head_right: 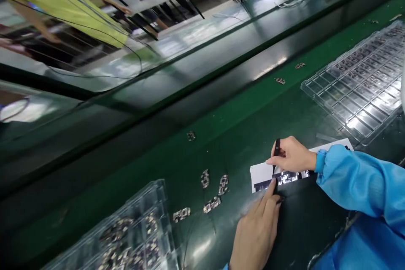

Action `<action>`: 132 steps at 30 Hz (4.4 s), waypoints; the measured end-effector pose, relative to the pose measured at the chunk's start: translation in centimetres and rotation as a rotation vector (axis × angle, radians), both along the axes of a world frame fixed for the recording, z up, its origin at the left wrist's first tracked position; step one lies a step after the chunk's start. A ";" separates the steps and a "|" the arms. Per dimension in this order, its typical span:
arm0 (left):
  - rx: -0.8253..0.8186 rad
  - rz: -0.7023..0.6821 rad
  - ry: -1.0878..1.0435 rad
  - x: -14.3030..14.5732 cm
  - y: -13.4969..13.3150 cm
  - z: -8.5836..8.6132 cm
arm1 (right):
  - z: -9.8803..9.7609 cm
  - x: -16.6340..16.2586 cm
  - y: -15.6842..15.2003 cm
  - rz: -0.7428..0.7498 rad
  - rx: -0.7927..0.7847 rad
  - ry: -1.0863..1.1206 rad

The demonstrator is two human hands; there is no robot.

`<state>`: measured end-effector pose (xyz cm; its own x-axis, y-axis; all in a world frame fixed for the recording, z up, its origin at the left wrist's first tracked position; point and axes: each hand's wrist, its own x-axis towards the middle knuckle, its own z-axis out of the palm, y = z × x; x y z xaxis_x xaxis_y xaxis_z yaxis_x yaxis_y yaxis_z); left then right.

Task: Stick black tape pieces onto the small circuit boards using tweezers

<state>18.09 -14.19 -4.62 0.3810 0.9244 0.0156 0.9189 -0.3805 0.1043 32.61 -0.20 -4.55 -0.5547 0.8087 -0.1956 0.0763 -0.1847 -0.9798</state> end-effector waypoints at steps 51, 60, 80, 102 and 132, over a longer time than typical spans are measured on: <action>-0.053 0.020 -0.030 0.1 0.0 0.2 | 0.2 0.1 0.2 0.057 -0.046 -0.085; -0.128 0.081 -0.278 -0.3 0.0 0.4 | 0.4 0.0 0.4 -0.024 -0.173 0.004; -0.690 0.902 -1.525 -0.1 4.6 1.1 | 0.0 -0.8 -0.3 -0.174 -0.256 0.208; -0.695 0.883 -1.454 -0.2 4.5 0.8 | -0.4 -1.1 -0.4 -0.163 -0.192 0.157; -0.112 1.178 -1.166 -13.4 15.8 2.3 | -1.5 -1.7 0.0 -0.338 -0.121 0.158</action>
